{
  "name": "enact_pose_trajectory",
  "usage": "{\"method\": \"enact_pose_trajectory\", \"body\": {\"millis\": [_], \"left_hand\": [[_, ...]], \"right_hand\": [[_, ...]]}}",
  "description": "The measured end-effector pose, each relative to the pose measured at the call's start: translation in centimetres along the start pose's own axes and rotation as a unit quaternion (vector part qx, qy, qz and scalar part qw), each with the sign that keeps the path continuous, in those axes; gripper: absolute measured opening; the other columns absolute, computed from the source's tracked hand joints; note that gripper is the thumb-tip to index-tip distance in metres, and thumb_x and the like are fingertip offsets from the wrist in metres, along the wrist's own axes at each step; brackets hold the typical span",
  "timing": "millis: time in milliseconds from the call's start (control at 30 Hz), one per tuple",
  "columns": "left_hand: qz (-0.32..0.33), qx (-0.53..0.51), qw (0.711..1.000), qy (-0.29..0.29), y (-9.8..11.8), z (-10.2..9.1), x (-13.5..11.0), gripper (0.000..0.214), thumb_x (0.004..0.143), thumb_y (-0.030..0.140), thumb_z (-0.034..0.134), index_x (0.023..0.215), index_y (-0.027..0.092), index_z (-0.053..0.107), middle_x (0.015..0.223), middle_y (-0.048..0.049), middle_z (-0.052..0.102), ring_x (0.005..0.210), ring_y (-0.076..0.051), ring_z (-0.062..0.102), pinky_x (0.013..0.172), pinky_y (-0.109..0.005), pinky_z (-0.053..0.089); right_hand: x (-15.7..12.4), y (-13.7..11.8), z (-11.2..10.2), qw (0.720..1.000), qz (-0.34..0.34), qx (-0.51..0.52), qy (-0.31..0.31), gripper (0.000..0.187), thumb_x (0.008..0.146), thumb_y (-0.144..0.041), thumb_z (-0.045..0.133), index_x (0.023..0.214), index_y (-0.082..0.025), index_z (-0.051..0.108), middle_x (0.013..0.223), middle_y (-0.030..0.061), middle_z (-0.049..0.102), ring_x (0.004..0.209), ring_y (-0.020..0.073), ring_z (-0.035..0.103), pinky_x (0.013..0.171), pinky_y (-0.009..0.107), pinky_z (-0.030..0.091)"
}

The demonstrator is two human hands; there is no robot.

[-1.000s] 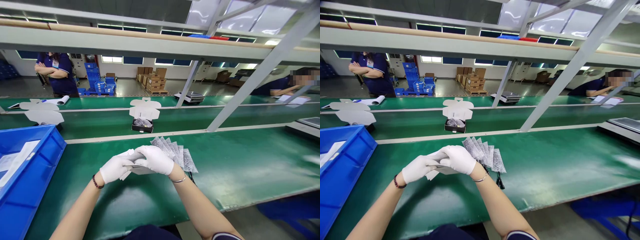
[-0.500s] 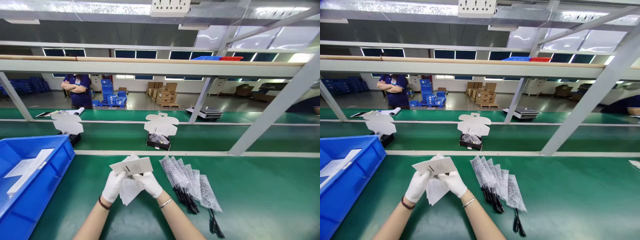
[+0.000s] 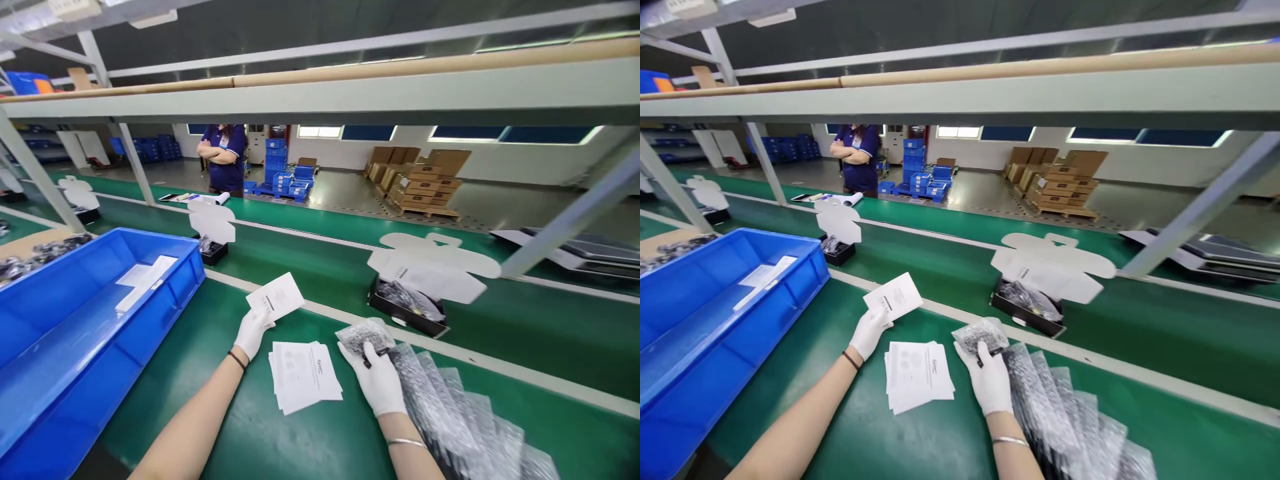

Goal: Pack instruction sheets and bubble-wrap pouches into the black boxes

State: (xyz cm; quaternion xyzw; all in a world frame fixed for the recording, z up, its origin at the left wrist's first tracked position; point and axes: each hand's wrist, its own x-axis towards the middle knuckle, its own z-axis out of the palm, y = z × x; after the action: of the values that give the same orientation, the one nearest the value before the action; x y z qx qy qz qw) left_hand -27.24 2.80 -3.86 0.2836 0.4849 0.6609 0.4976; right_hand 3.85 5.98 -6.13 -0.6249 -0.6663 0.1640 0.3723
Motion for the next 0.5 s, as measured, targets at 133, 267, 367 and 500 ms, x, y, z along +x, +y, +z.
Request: {"method": "enact_pose_trajectory", "body": {"millis": [133, 267, 367, 500], "left_hand": [[-0.029, -0.065, 0.997, 0.003, 0.1, -0.2, 0.2, 0.042, 0.075, 0.046, 0.08, 0.109, 0.024, 0.069, 0.125, -0.0116, 0.069, 0.106, -0.029, 0.068, 0.083, -0.041, 0.059], [-0.039, -0.18, 0.983, -0.026, 0.3, -0.4, 0.1, 0.048, 0.071, 0.034, 0.085, 0.114, 0.022, 0.067, 0.127, -0.0116, 0.067, 0.104, -0.024, 0.066, 0.08, -0.034, 0.056], [-0.037, -0.239, 0.968, -0.062, 0.6, -0.6, 0.1, 0.041, 0.066, 0.022, 0.083, 0.104, 0.021, 0.068, 0.114, -0.0084, 0.07, 0.094, -0.02, 0.065, 0.075, -0.03, 0.053], [-0.039, -0.306, 0.945, -0.109, 1.3, -0.9, -0.4, 0.024, 0.061, 0.018, 0.077, 0.08, 0.019, 0.062, 0.079, -0.0026, 0.064, 0.072, -0.017, 0.06, 0.063, -0.029, 0.048]], "right_hand": [[0.4, 1.3, 0.5, 0.999, -0.04, -0.02, -0.001, 0.068, 0.077, -0.079, 0.047, 0.092, -0.017, 0.07, 0.116, 0.0266, 0.062, 0.116, 0.0439, 0.06, 0.102, 0.055, 0.048], [0.1, 2.1, 0.4, 0.996, -0.055, -0.05, 0.038, 0.063, 0.077, -0.073, 0.046, 0.095, -0.017, 0.069, 0.126, 0.0274, 0.059, 0.12, 0.0442, 0.057, 0.101, 0.056, 0.049], [0.4, 0.6, -0.7, 0.993, -0.09, -0.05, 0.054, 0.053, 0.082, -0.063, 0.048, 0.099, -0.017, 0.068, 0.129, 0.0242, 0.059, 0.121, 0.0425, 0.057, 0.1, 0.057, 0.05], [4.1, -6.9, -1.5, 0.986, -0.162, -0.033, 0.02, 0.048, 0.086, -0.054, 0.049, 0.107, -0.014, 0.065, 0.138, 0.0245, 0.053, 0.123, 0.0408, 0.056, 0.096, 0.052, 0.052]]}}
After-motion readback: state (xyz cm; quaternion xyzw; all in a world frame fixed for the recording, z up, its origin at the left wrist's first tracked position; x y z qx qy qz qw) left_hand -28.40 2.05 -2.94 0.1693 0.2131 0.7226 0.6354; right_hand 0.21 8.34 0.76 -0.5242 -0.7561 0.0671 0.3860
